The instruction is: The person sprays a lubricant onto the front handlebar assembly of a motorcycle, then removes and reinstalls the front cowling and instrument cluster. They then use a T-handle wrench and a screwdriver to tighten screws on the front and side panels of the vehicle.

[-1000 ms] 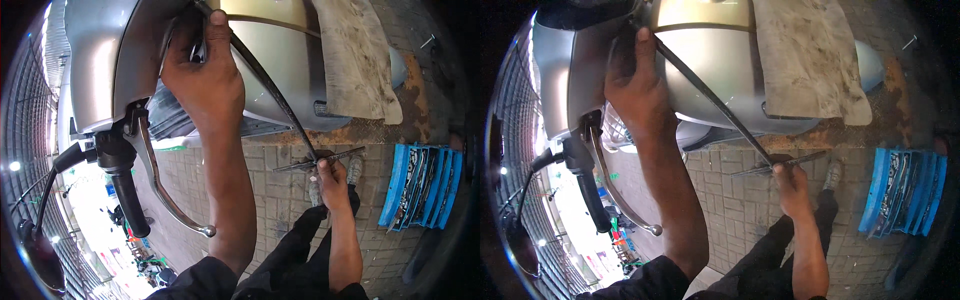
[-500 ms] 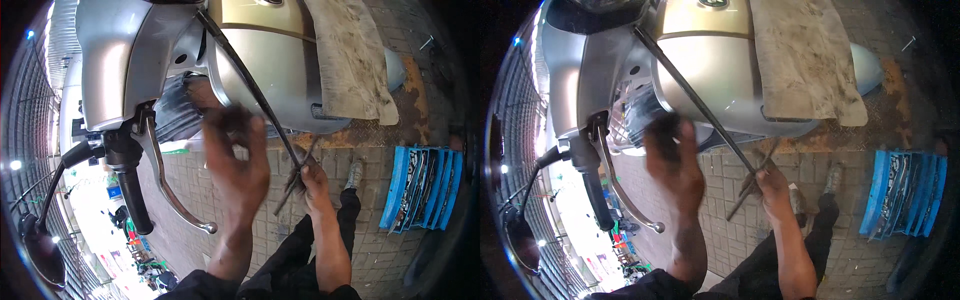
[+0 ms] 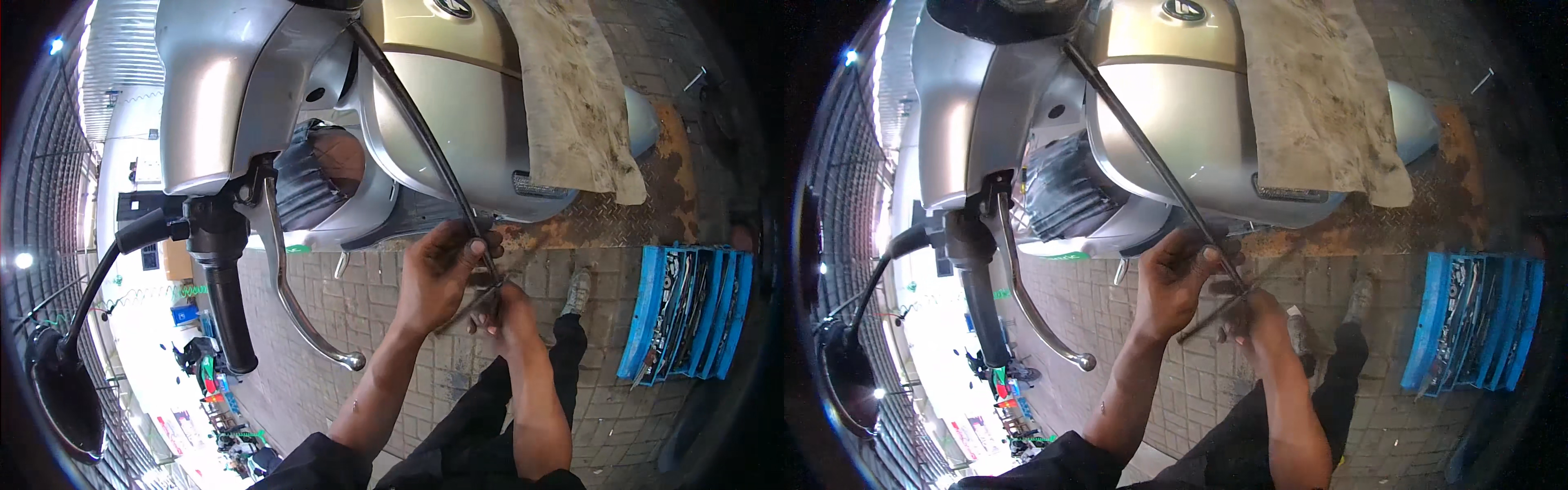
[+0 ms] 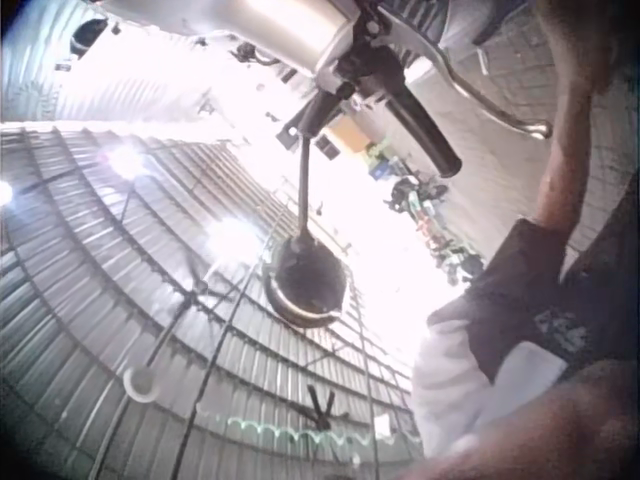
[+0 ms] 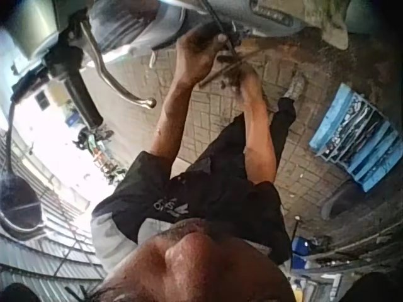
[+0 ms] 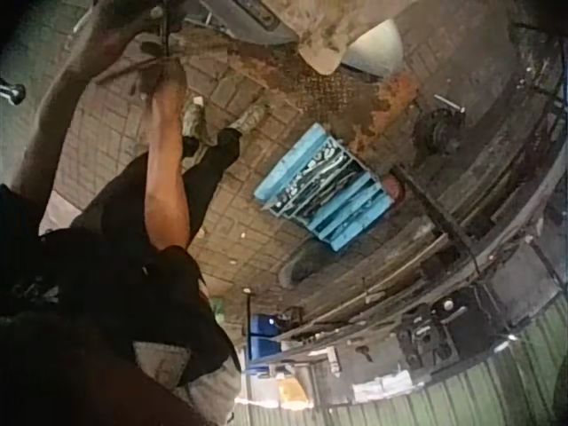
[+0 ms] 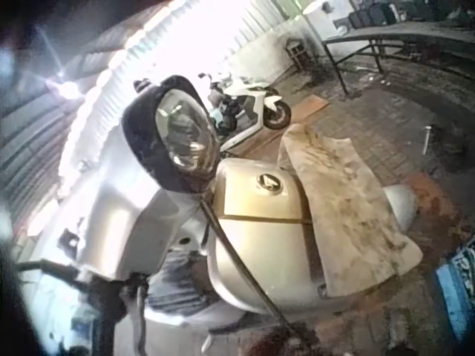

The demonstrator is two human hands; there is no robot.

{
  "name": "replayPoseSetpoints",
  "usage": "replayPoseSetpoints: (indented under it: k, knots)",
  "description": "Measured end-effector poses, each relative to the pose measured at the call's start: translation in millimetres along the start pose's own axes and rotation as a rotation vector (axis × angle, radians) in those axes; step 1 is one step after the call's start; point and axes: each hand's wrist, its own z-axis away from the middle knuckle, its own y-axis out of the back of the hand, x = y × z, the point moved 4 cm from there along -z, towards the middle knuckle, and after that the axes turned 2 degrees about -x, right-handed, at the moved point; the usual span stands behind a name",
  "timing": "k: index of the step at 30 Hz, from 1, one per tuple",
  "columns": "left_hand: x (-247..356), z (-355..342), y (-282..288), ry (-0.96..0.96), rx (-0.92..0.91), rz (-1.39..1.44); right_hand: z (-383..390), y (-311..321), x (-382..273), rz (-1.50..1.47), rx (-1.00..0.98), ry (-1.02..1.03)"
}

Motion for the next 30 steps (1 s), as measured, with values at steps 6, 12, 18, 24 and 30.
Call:
replayPoseSetpoints:
  k: [6, 12, 18, 24, 30]
  knots:
    - [4.2, -2.9, 7.4, -0.009, 0.287, -0.255, 21.0, -13.9, 17.0, 0.946, 0.67, 0.881]
    - [21.1, -5.6, -9.6, 0.066, 0.338, -0.419, 16.6, -15.3, 24.8, 1.186, 0.827, 1.112]
    - [12.9, -17.0, -15.2, -0.013, 0.373, -0.303, 18.4, -27.9, 12.0, 1.516, 0.777, 0.99]
    - [18.6, -12.7, -16.1, -0.078, 0.307, -0.295, 23.2, -27.6, 12.7, 1.051, 0.742, 0.941]
    - [70.6, 43.7, -22.1, -0.272, 0.198, -0.954, 10.4, -22.2, 3.4, 0.697, 0.68, 0.656]
